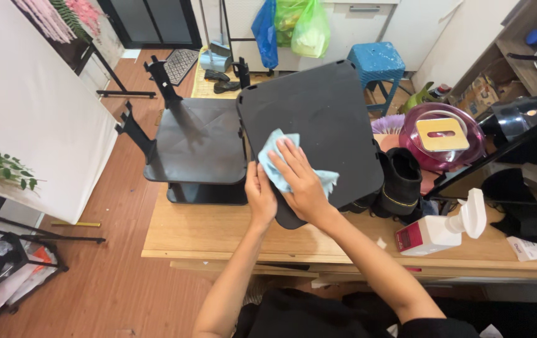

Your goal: The person wipes the surfaces of two black plastic stool parts with a light blue cloth, then interlocks the two parts to form a single unit. The person continues to wipe the assembled unit and places a third plastic part on top.

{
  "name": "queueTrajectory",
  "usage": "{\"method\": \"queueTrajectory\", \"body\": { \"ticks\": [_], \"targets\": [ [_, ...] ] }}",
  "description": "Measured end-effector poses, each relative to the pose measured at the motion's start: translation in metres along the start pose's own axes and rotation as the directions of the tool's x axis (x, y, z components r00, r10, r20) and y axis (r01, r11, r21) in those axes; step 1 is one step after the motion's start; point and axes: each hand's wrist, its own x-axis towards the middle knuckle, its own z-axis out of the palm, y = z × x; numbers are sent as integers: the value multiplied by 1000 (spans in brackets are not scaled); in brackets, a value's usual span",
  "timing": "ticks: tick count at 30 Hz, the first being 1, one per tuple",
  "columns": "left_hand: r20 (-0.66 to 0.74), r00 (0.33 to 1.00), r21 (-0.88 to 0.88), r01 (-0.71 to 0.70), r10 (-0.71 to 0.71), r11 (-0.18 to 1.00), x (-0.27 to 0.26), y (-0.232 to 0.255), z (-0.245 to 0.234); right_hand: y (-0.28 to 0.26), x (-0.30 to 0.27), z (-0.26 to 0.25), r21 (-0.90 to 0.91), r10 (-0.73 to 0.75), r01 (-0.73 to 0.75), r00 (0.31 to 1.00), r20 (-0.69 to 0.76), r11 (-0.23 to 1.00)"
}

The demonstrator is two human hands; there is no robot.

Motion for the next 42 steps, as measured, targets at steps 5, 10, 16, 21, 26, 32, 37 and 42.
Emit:
{"method": "queueTrajectory", "body": {
  "ticks": [5, 10, 16, 21, 26, 32, 37, 42],
  "targets": [
    [-2, 993, 167, -118, 120, 979, -5, 1, 0, 10, 45, 8, 14, -85, 85, 996, -16, 996],
    [-38, 999, 274, 12, -2, 962, -13, 9, 5, 48, 78, 4, -57, -32, 26, 995, -96, 998],
    [-6, 996, 169, -92, 94, 981, -7, 25, 3, 101, 70, -34, -115, 161, -195, 955, -249, 974],
    [-8, 999, 92, -42, 43, 995, 6, 29, -1, 97, 27, -48, -130, 225, -268, 934, -276, 955],
    [-34, 999, 60, 6, -4, 998, 18, 17, -6, 46, -17, -28, -127, 236, -261, 955, -182, 957],
    [-46, 999, 49, 24, -22, 999, 19, 1, -10, -7, -27, 7, -103, 89, -90, 996, -22, 991],
    [-19, 1000, 11, 19, -18, 1000, 17, 1, -12, -13, -2, 15, -93, -12, 11, 1000, -3, 996],
    [12, 999, -4, -39, 39, 999, 15, -3, -17, -11, 26, 19, -86, -80, 77, 996, -37, 993]
  ]
}}
